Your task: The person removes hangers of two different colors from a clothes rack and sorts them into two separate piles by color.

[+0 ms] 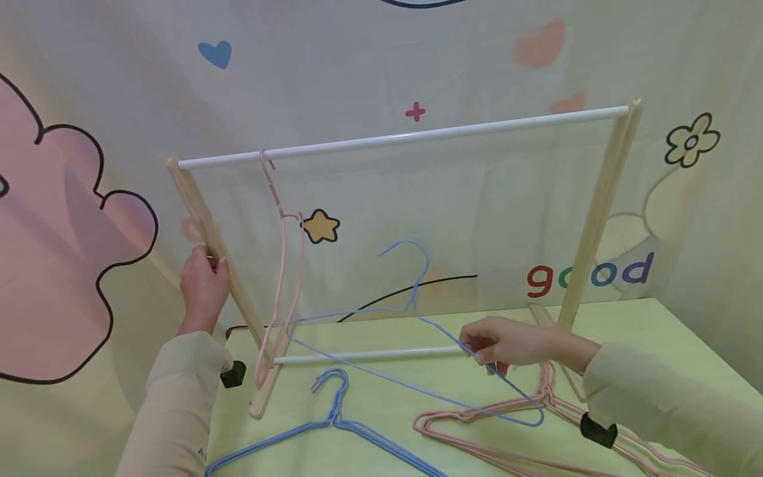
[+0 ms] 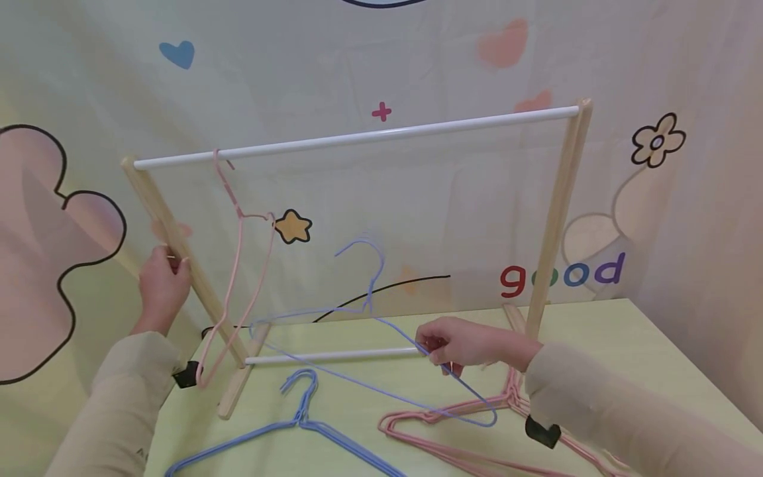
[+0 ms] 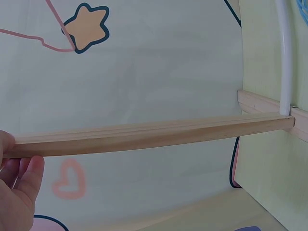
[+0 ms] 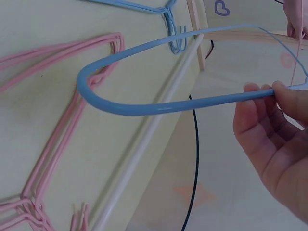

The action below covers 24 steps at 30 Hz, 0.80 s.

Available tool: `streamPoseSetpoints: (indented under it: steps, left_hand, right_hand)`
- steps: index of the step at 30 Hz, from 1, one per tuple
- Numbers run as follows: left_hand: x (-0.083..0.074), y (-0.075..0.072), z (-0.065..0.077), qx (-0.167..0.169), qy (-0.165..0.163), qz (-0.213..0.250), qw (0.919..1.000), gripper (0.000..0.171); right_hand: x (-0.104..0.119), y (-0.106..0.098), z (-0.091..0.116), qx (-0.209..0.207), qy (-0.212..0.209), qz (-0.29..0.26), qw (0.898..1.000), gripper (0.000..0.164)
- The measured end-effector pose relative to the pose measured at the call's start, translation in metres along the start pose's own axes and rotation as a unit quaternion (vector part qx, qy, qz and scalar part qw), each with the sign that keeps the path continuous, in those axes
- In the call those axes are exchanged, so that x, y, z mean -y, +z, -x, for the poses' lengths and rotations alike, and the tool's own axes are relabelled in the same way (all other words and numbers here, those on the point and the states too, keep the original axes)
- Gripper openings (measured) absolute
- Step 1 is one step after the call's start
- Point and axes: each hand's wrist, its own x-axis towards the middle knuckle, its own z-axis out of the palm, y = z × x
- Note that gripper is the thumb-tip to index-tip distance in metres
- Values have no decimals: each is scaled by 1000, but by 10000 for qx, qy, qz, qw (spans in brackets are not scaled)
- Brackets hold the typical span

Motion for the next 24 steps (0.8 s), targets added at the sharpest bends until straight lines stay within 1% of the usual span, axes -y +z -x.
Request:
streamPoseSetpoints:
  steps: [3,8,12,16,20,22,24]
  left_hand:
    - [-1,0,0,8,-20,20,10000,27]
    - [-1,0,1,-19,-25,21,10000,27]
    - [-1,0,1,-66,30,6,10000,26]
    - [-1,1,2,-84,54,-3,9999,26]
    - [0,1,1,-3,-33,2,10000,27]
    - [1,0,0,35,-68,-4,10000,28]
    - [1,0,-1,29,-70,-20,10000,28]
  right_hand:
    - [-6,11,-7,193,-6,-220,9996,9]
    - [-16,31,-18,575,-141,-620,9963,7]
    - [-21,47,-26,891,-245,-773,9927,5]
    - [-23,59,-32,1035,-282,-890,9902,9]
    - [-23,68,-37,1163,-230,-1183,9859,9]
    - [-21,73,-40,1209,-194,-1223,9849,9]
    - [-20,79,-45,1347,-211,-1217,9832,8]
